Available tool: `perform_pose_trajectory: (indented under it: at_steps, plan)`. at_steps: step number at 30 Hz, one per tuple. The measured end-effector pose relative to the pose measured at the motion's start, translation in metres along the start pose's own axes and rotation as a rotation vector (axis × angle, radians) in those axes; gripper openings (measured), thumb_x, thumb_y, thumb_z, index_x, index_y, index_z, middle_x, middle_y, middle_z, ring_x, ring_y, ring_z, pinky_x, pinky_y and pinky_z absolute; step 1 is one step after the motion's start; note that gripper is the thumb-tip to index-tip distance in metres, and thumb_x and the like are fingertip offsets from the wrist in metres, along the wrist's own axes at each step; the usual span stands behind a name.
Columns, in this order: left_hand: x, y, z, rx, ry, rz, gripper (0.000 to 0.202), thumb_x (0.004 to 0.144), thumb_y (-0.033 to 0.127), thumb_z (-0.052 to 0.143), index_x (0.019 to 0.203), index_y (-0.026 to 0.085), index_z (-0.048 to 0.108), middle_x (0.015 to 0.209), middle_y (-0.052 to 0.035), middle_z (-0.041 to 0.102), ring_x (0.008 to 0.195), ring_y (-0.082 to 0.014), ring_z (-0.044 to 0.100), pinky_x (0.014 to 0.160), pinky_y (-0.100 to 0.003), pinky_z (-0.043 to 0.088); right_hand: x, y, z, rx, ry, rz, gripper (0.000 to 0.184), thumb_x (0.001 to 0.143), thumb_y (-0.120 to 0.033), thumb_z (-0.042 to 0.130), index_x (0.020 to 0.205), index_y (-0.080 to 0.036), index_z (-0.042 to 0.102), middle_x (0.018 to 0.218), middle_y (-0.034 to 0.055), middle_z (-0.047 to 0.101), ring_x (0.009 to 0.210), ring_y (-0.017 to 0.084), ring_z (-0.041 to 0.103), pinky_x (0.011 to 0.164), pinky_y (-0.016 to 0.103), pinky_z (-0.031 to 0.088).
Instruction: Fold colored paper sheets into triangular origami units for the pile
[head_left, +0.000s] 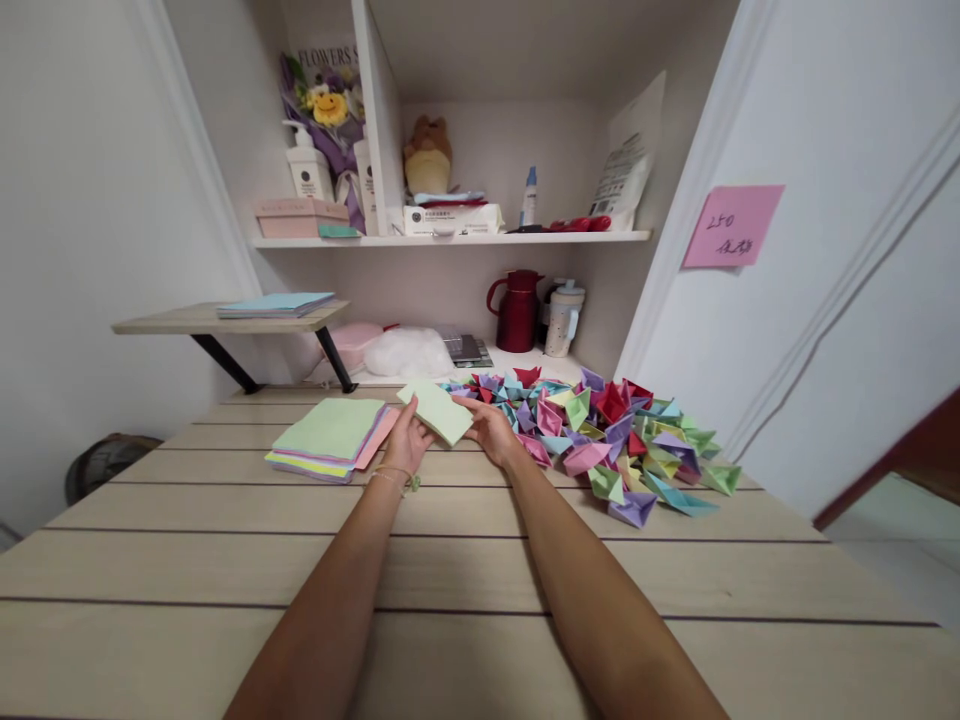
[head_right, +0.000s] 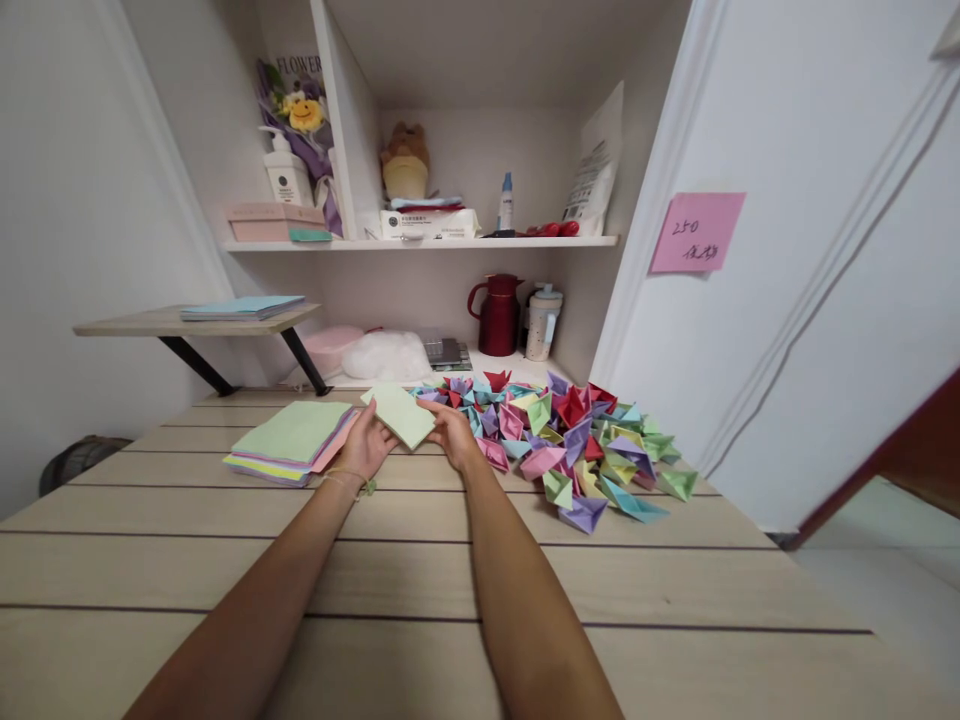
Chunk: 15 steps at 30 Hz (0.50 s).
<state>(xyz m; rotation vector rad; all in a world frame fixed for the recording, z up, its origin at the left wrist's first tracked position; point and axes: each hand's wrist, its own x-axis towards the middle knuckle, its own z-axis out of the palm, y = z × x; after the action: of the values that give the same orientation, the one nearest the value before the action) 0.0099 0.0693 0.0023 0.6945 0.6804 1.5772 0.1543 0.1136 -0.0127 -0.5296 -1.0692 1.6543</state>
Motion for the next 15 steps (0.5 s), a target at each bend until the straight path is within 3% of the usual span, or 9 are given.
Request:
perform_pose_trajectory:
  at_steps: [3,6,12,15]
  plan:
    - [0.0016,-0.0044,-0.002,0.064,0.005,0.052,0.03,0.068,0.02,0.063,0.097,0.018,0.059,0.093,-0.0084,0.068,0.09,-0.0209,0.062,0.079,-0.033,0.047,-0.0014,0.0011,0.0014,-0.042,-0.045,-0.006,0.045,0.057,-0.008,0.053,0.098,-0.021,0.064,0.099,0.0017,0.066,0.075,0.015,0.061,0.066,0.028,0.05]
    - [0.0032,-0.0052,-0.0048,0.064,0.056,0.117,0.024,0.064,0.014,0.061,0.088,0.017,0.06,0.084,-0.0051,0.069,0.084,-0.0187,0.063,0.074,-0.029,0.048,-0.0043,0.0012,0.0032,-0.113,-0.12,-0.031,0.057,0.056,-0.006,0.059,0.109,-0.028,0.058,0.11,-0.0002,0.061,0.076,0.013,0.062,0.061,0.023,0.05]
    - [0.0051,-0.0056,-0.0069,0.101,0.116,0.167,0.008,0.057,0.015,0.063,0.062,0.016,0.057,0.066,0.0007,0.066,0.077,-0.0187,0.063,0.063,-0.024,0.048,-0.0076,0.0011,0.006,-0.24,-0.224,0.014,0.04,0.058,-0.015,0.07,0.097,-0.022,0.064,0.103,0.0027,0.063,0.077,0.012,0.062,0.064,0.019,0.05]
    - [0.0072,-0.0091,-0.0065,0.124,0.123,0.166,0.011,0.053,0.01,0.065,0.06,0.016,0.059,0.066,-0.0003,0.066,0.077,-0.0193,0.063,0.063,-0.024,0.047,-0.0075,0.0021,0.0059,-0.182,-0.201,-0.011,0.049,0.053,-0.013,0.073,0.099,-0.024,0.061,0.098,0.0008,0.063,0.07,0.011,0.062,0.062,0.022,0.052]
